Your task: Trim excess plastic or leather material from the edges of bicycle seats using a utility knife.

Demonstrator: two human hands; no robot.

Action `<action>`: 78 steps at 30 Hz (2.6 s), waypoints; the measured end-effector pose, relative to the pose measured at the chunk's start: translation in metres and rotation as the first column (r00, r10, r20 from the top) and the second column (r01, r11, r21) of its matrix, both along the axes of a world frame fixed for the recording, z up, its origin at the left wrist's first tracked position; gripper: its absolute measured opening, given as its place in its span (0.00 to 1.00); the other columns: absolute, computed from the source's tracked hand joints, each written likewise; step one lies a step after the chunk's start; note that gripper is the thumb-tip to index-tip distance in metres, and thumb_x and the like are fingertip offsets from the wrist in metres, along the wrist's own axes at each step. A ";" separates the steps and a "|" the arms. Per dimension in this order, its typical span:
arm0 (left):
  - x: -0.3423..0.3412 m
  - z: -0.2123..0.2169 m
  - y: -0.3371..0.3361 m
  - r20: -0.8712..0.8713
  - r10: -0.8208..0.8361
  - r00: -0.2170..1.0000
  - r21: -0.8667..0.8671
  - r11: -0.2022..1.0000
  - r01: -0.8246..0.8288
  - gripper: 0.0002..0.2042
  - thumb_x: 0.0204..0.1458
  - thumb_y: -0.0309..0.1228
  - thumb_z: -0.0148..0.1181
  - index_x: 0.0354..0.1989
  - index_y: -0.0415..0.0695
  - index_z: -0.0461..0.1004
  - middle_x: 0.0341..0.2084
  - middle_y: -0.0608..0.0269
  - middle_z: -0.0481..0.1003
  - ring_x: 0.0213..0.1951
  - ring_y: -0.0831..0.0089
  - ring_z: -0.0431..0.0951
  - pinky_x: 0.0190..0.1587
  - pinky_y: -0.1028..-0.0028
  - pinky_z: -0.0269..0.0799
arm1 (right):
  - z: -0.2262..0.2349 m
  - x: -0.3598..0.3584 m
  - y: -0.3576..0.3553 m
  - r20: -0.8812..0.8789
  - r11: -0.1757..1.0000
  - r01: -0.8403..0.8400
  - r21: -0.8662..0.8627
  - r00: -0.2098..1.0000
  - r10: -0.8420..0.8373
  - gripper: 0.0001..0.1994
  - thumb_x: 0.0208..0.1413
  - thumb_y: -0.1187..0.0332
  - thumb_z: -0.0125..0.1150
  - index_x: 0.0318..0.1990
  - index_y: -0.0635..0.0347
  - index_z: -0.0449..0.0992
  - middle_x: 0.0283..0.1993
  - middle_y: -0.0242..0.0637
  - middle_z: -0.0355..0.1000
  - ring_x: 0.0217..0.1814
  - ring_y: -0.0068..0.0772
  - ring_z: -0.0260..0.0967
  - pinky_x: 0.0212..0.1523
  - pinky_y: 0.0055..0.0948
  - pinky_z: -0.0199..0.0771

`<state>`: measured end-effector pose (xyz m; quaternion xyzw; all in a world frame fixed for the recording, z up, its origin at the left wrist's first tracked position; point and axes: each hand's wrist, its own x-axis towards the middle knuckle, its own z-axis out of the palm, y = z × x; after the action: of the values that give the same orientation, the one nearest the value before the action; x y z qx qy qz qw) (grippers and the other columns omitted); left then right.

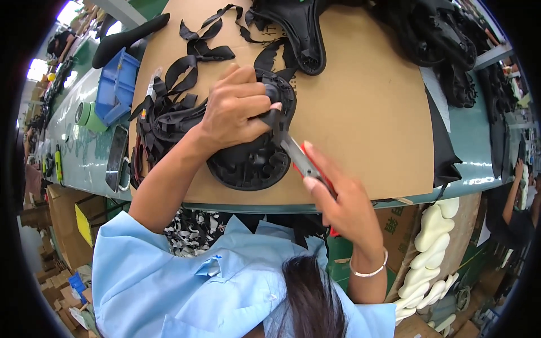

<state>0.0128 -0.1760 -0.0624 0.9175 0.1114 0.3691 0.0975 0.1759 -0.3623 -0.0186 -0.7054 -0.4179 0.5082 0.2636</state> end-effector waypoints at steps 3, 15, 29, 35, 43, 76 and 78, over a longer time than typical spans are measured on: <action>0.000 0.002 0.009 0.307 0.276 0.911 -0.151 0.959 -0.240 0.10 0.41 0.28 0.61 0.13 0.42 0.68 0.15 0.64 0.66 0.29 0.63 0.66 0.35 0.68 0.60 | -0.015 -0.027 -0.043 0.160 0.973 0.027 0.230 0.985 -0.065 0.26 0.58 0.68 0.57 0.65 0.55 0.64 0.31 0.47 0.76 0.21 0.38 0.73 0.26 0.32 0.73; -0.063 0.017 -0.033 -0.322 0.311 0.894 -0.882 0.243 -0.403 0.15 0.62 0.34 0.48 0.38 0.36 0.79 0.28 0.65 0.70 0.32 0.79 0.65 0.37 0.81 0.58 | 0.009 0.037 -0.001 0.554 0.923 -0.292 0.251 0.825 0.111 0.25 0.53 0.75 0.59 0.60 0.51 0.70 0.38 0.45 0.78 0.32 0.34 0.76 0.35 0.27 0.72; -0.033 0.078 0.005 0.692 0.315 0.649 -0.668 -0.059 0.742 0.17 0.59 0.36 0.41 0.17 0.48 0.52 0.12 0.71 0.52 0.16 0.80 0.48 0.20 0.76 0.45 | 0.039 -0.005 -0.048 0.794 0.887 -0.459 0.043 0.555 0.249 0.28 0.55 0.66 0.60 0.66 0.46 0.64 0.15 0.35 0.61 0.15 0.37 0.63 0.18 0.35 0.60; -0.053 0.114 -0.016 0.846 0.418 0.330 -0.506 0.438 0.743 0.14 0.54 0.28 0.46 0.17 0.48 0.53 0.15 0.72 0.51 0.17 0.79 0.48 0.21 0.77 0.46 | 0.015 -0.035 -0.092 0.786 0.962 -0.267 0.050 0.605 0.127 0.30 0.55 0.66 0.60 0.67 0.51 0.62 0.18 0.40 0.68 0.16 0.41 0.68 0.18 0.37 0.65; -0.065 0.062 -0.023 0.350 0.866 0.357 -0.145 0.427 -0.893 0.12 0.51 0.24 0.53 0.45 0.42 0.70 0.34 0.57 0.71 0.37 0.63 0.72 0.44 0.68 0.68 | -0.017 -0.054 -0.111 0.097 0.966 0.248 0.073 0.962 -0.254 0.35 0.54 0.63 0.65 0.66 0.62 0.56 0.47 0.51 0.74 0.38 0.37 0.78 0.35 0.28 0.74; -0.060 0.051 0.105 0.024 0.194 0.981 -0.992 0.130 -0.001 0.32 0.43 0.38 0.62 0.54 0.29 0.64 0.38 0.46 0.74 0.40 0.62 0.77 0.45 0.71 0.72 | -0.012 0.007 0.143 -0.388 0.643 0.416 0.644 0.901 -0.194 0.16 0.61 0.68 0.57 0.54 0.61 0.64 0.45 0.46 0.76 0.30 0.25 0.74 0.28 0.20 0.74; -0.070 0.071 0.129 0.158 0.243 0.957 -0.961 -0.185 0.206 0.17 0.49 0.35 0.53 0.38 0.29 0.72 0.26 0.45 0.76 0.26 0.61 0.80 0.32 0.73 0.78 | -0.013 0.024 0.146 -0.347 0.539 0.518 0.664 0.852 -0.392 0.17 0.58 0.68 0.62 0.51 0.61 0.67 0.35 0.36 0.74 0.28 0.20 0.71 0.27 0.17 0.67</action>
<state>-0.0571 -0.0469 0.0084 0.4397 0.3530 0.2791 0.7773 0.1998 -0.2164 -0.0317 -0.5790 -0.3658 0.2623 0.6798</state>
